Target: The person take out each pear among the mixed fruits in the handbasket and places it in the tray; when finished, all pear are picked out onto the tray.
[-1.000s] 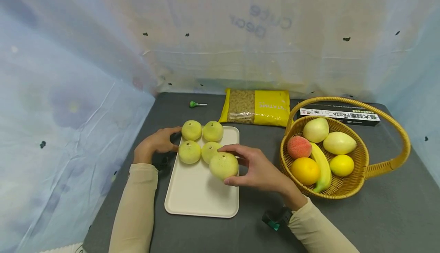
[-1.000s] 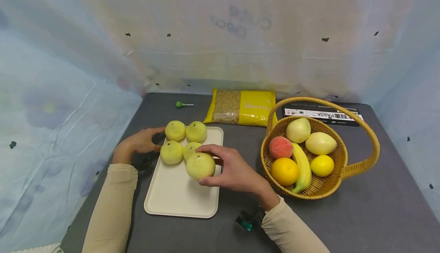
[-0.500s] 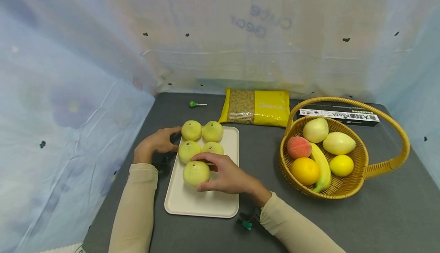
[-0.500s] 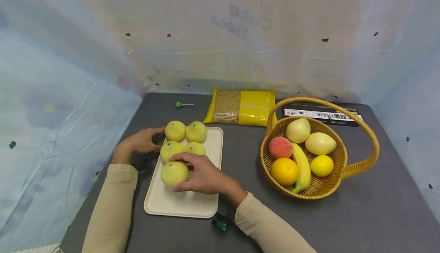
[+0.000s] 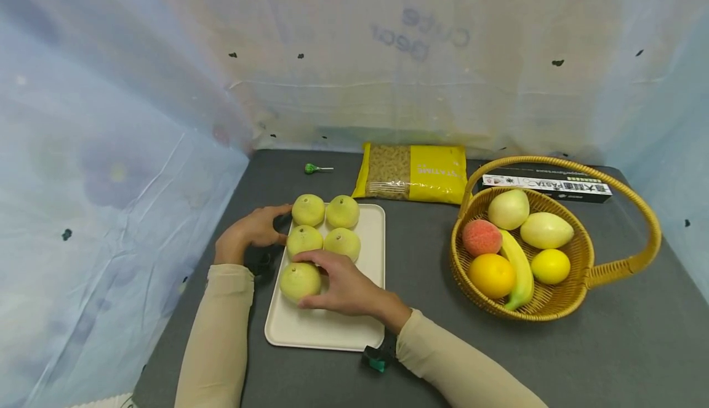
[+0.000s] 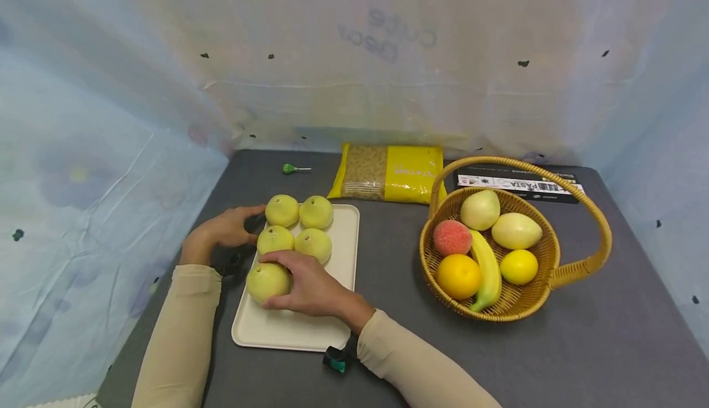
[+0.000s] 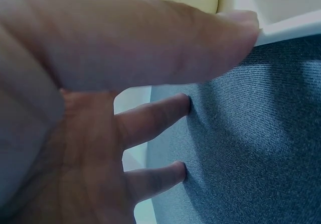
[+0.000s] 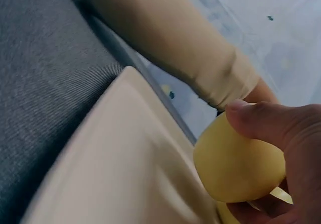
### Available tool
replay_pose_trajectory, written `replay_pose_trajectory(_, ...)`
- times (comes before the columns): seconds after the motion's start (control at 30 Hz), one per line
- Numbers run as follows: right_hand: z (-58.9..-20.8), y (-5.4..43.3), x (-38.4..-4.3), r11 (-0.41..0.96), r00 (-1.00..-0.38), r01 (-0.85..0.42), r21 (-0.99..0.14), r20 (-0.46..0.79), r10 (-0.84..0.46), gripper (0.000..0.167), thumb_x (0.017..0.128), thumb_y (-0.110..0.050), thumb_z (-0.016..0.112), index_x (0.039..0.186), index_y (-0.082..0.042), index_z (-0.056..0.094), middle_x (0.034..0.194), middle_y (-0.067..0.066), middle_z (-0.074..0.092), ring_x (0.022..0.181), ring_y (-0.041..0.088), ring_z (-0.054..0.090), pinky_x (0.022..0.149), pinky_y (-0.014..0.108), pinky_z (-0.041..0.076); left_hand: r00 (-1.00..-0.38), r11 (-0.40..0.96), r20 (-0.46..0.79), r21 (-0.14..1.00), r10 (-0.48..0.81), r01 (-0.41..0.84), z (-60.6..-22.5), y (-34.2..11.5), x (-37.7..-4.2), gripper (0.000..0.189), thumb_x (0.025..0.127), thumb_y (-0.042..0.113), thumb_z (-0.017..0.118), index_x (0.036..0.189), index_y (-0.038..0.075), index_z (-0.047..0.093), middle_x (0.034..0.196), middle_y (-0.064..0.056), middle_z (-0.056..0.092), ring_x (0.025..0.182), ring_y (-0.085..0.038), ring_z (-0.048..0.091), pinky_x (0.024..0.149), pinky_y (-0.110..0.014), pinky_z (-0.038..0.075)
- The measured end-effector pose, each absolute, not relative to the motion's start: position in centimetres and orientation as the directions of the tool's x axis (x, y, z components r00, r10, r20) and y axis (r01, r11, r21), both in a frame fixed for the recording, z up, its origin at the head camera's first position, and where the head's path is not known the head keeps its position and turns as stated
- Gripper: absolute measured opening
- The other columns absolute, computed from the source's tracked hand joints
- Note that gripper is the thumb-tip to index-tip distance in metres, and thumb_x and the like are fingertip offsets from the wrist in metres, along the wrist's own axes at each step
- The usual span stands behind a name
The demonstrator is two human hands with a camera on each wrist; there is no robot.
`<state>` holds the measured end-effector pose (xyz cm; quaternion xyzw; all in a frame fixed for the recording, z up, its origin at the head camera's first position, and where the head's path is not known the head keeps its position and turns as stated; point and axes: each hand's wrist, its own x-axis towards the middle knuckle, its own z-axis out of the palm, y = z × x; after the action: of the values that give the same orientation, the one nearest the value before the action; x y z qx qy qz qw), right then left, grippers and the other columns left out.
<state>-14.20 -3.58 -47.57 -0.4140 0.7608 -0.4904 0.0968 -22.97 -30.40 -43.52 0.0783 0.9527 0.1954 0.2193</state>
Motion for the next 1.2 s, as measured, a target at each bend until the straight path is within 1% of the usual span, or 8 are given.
replay_pose_trajectory(0.3, -49.0, -4.9, -14.4, 0.210, -0.644, -0.593, -0.777, 0.302, -0.703, 0.076, 0.087, -0.023, 0.096, 0.153, -0.011, 0.059, 0.148, 0.002, 0.067, 0.132, 0.013, 0.063, 0.115, 0.029, 0.052, -0.894, 0.904, -0.374, 0.422, 0.247, 0.073, -43.5, -30.4, -22.9, 0.090, 0.098, 0.029, 0.082, 0.173, 0.012, 0.035, 0.173, -0.029, 0.037, 0.159, -0.060, 0.029, 0.122, -0.079, 0.035)
replay_pose_trajectory(0.5, -48.7, -5.1, -13.8, 0.254, -0.661, -0.606, -0.754, 0.300, -0.688, 0.076, 0.088, -0.023, 0.095, 0.154, -0.011, 0.059, 0.151, 0.002, 0.065, 0.135, 0.015, 0.062, 0.118, 0.031, 0.051, -0.893, 0.902, -0.368, 0.423, 0.257, 0.085, -43.7, -30.4, -23.0, 0.091, 0.097, 0.031, 0.083, 0.173, 0.012, 0.036, 0.172, -0.029, 0.038, 0.158, -0.061, 0.031, 0.120, -0.079, 0.036)
replay_pose_trajectory(0.67, -47.8, -4.8, -12.9, 0.345, -0.675, -0.649, -0.678, 0.304, -0.673, 0.074, 0.090, -0.024, 0.093, 0.155, -0.012, 0.059, 0.154, 0.004, 0.062, 0.143, 0.019, 0.060, 0.123, 0.034, 0.048, -0.894, 0.903, -0.368, 0.422, 0.255, 0.084, -43.5, -30.4, -22.9, 0.091, 0.097, 0.033, 0.083, 0.173, 0.013, 0.036, 0.172, -0.029, 0.039, 0.157, -0.061, 0.032, 0.120, -0.079, 0.036)
replay_pose_trajectory(0.77, -47.0, -4.3, -12.5, 0.378, -0.677, -0.673, -0.636, 0.323, -0.661, 0.073, 0.091, -0.024, 0.092, 0.155, -0.013, 0.059, 0.153, 0.005, 0.063, 0.142, 0.020, 0.061, 0.122, 0.035, 0.049, -0.897, 0.905, -0.366, 0.417, 0.249, 0.081, -43.4, -30.4, -22.9, 0.090, 0.097, 0.032, 0.082, 0.173, 0.013, 0.036, 0.172, -0.029, 0.040, 0.157, -0.060, 0.032, 0.121, -0.079, 0.036)
replay_pose_trajectory(0.87, -46.1, -3.3, -12.4, 0.344, -0.673, -0.661, -0.667, 0.326, -0.664, 0.071, 0.093, -0.022, 0.090, 0.155, -0.013, 0.059, 0.151, 0.005, 0.065, 0.141, 0.020, 0.062, 0.118, 0.035, 0.053, -0.897, 0.906, -0.365, 0.414, 0.250, 0.084, -43.3, -30.3, -22.8, 0.090, 0.098, 0.031, 0.082, 0.173, 0.013, 0.036, 0.172, -0.030, 0.039, 0.158, -0.060, 0.032, 0.121, -0.079, 0.035)
replay_pose_trajectory(1.0, -44.5, -0.3, -12.6, 0.234, -0.673, -0.567, -0.790, 0.280, -0.685, 0.068, 0.093, -0.022, 0.091, 0.154, -0.015, 0.062, 0.150, 0.002, 0.066, 0.137, 0.020, 0.065, 0.113, 0.036, 0.058, -0.895, 0.909, -0.374, 0.409, 0.245, 0.078, -43.3, -30.1, -22.8, 0.090, 0.097, 0.029, 0.082, 0.173, 0.012, 0.035, 0.173, -0.030, 0.038, 0.158, -0.061, 0.029, 0.122, -0.080, 0.034)
replay_pose_trajectory(1.1, -42.9, 3.0, -13.2, 0.149, -0.669, -0.458, -0.877, 0.230, -0.707, 0.068, 0.091, -0.020, 0.092, 0.153, -0.015, 0.063, 0.151, 0.003, 0.066, 0.138, 0.024, 0.066, 0.114, 0.040, 0.058, -0.892, 0.910, -0.383, 0.408, 0.241, 0.071, -43.4, -30.1, -22.9, 0.091, 0.098, 0.028, 0.081, 0.174, 0.013, 0.034, 0.174, -0.029, 0.036, 0.159, -0.061, 0.026, 0.123, -0.080, 0.032)
replay_pose_trajectory(1.2, -41.2, 6.9, -13.8, 0.106, -0.674, -0.374, -0.921, 0.192, -0.714, 0.070, 0.090, -0.017, 0.093, 0.153, -0.013, 0.063, 0.153, 0.007, 0.066, 0.140, 0.029, 0.065, 0.118, 0.043, 0.055, -0.889, 0.908, -0.387, 0.413, 0.245, 0.071, -43.3, -30.1, -22.9, 0.090, 0.098, 0.027, 0.081, 0.174, 0.013, 0.034, 0.174, -0.029, 0.035, 0.160, -0.062, 0.024, 0.123, -0.080, 0.030)
